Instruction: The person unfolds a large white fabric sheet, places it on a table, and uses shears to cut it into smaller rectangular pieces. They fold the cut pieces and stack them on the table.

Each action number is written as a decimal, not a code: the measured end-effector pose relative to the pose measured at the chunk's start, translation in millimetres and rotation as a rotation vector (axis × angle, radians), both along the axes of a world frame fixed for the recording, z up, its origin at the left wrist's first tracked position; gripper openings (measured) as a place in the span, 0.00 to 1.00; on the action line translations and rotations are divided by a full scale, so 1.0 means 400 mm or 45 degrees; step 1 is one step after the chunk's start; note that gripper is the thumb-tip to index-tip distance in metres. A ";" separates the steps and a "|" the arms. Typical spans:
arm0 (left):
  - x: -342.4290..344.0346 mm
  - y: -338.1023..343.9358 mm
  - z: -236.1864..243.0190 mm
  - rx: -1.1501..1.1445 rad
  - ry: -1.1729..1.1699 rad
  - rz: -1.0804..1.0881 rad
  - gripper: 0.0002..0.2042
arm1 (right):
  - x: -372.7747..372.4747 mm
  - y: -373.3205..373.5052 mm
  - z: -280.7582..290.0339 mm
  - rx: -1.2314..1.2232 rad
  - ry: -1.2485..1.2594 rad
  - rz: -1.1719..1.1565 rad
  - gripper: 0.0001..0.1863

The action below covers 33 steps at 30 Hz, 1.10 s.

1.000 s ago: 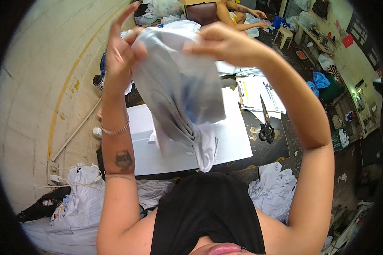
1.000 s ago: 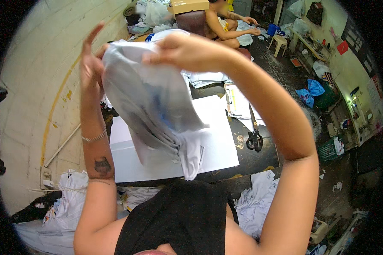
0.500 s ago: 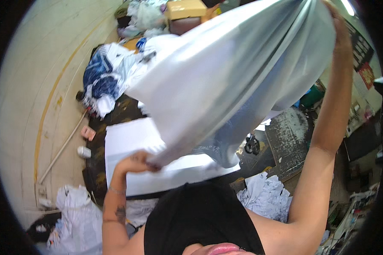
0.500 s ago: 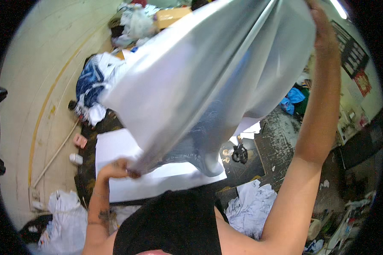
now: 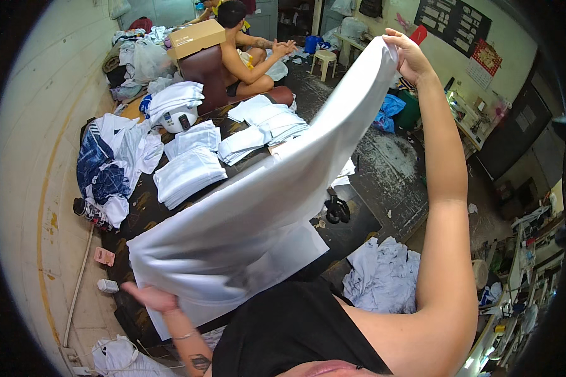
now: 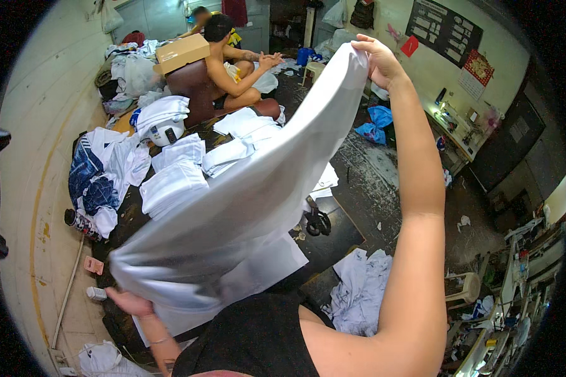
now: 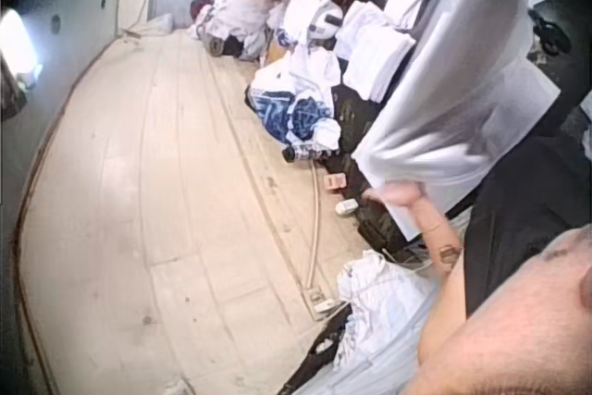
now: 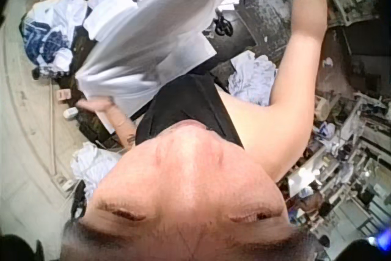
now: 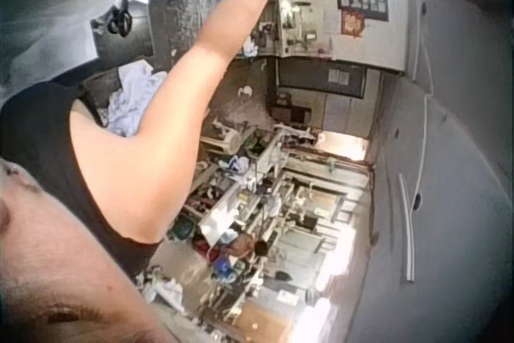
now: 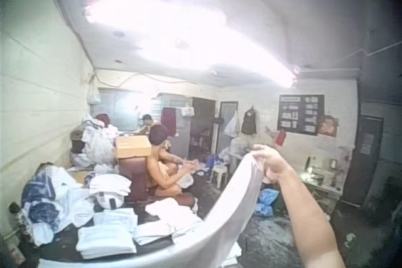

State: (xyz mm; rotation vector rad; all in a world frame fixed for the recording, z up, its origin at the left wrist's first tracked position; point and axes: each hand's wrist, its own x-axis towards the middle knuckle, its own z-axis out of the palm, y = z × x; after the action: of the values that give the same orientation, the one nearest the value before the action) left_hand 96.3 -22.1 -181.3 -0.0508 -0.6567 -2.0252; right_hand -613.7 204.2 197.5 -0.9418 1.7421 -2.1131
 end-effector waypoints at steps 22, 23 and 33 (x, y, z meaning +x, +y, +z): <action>0.407 -0.488 1.069 -1.055 -2.633 1.490 0.23 | 0.170 0.051 0.116 0.160 1.078 0.012 0.10; 0.423 -0.502 1.078 -1.255 -2.521 1.544 0.24 | 0.170 0.052 0.122 0.118 1.018 0.081 0.10; 0.695 -0.661 1.103 -1.365 -1.969 1.538 0.27 | 0.279 0.112 0.177 0.042 0.999 0.086 0.09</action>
State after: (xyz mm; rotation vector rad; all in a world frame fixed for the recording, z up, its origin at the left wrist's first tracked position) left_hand 374.4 -286.6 260.0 1.0687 -1.9581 -0.0625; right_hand -502.1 248.8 268.2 -1.9711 1.9931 -1.7681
